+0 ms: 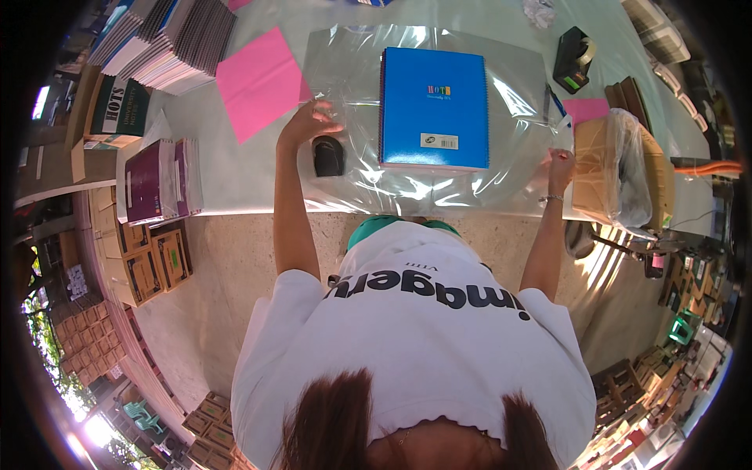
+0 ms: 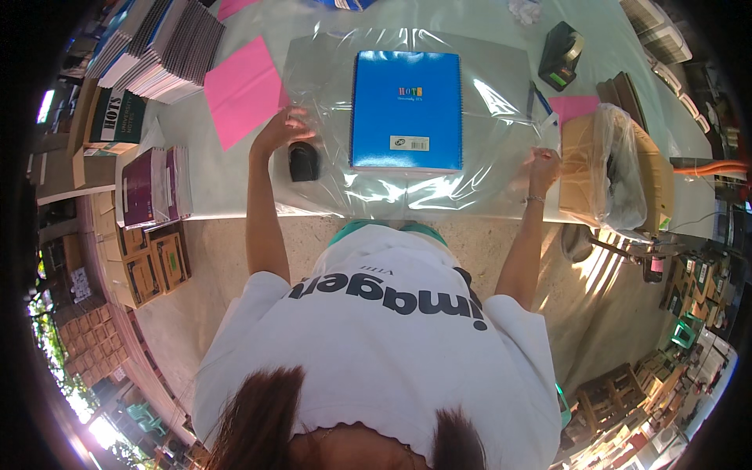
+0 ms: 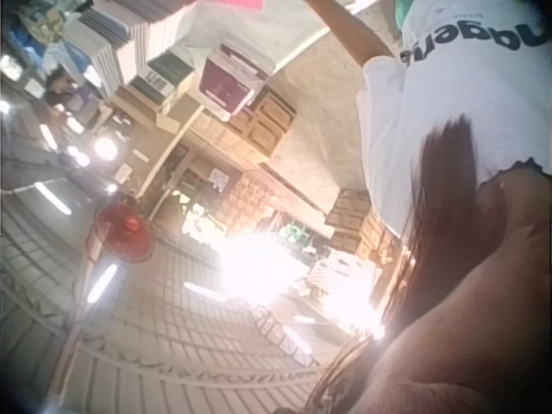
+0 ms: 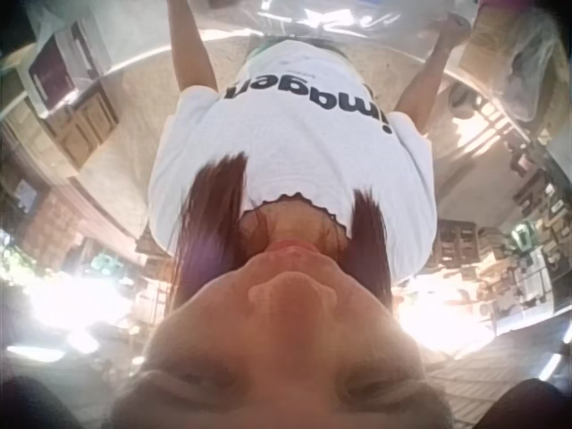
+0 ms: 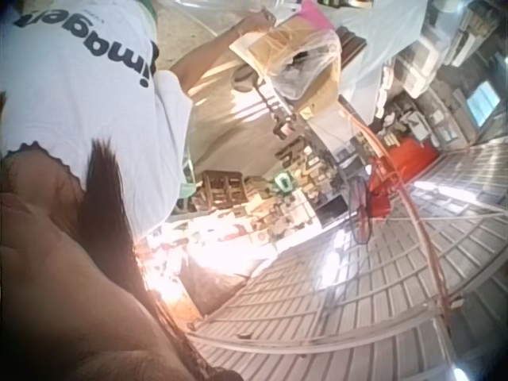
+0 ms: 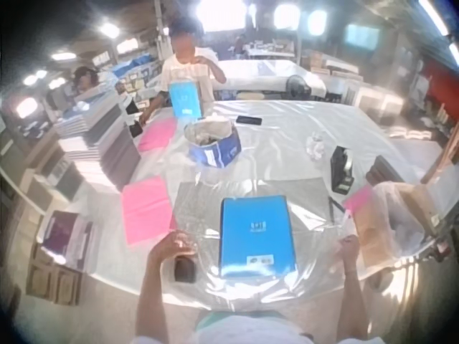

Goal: The person places a notebook onto a plastic sheet, folds the edges of the sheet over the book, and secures it with adhesive tape from a dispenser.

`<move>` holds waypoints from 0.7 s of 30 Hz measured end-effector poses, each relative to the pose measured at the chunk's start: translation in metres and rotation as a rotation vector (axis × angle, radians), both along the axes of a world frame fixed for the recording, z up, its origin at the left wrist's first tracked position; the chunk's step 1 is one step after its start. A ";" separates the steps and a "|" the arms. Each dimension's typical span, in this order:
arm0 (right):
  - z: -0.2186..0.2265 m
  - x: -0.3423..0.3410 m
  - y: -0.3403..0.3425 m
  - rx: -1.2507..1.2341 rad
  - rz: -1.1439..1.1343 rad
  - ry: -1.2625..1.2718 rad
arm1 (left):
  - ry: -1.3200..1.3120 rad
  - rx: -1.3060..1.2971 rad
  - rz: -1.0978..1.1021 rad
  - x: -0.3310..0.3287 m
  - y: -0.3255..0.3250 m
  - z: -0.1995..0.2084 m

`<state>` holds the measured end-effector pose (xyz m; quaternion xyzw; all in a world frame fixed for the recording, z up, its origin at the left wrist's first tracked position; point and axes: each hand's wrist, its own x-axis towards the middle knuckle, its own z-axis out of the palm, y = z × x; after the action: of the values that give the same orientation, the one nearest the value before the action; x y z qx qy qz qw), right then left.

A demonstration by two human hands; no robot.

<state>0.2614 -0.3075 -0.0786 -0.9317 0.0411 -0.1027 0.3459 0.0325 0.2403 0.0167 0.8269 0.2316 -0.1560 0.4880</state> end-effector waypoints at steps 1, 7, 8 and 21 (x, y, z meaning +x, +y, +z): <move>0.002 -0.004 0.001 0.018 0.012 -0.041 | 0.070 0.038 -0.019 -0.003 0.003 -0.004; 0.014 -0.018 0.002 0.176 0.010 -0.140 | -0.286 -0.454 0.173 0.001 -0.017 0.010; 0.015 -0.020 0.004 0.142 0.006 -0.117 | -0.242 -0.307 0.122 -0.003 -0.014 0.002; 0.027 -0.020 0.012 0.299 0.031 -0.045 | -0.222 0.288 0.024 -0.049 0.000 -0.007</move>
<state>0.2411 -0.2957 -0.0516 -0.8678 0.0336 -0.1109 0.4832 -0.0163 0.2399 0.0096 0.8975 0.2063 -0.0231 0.3890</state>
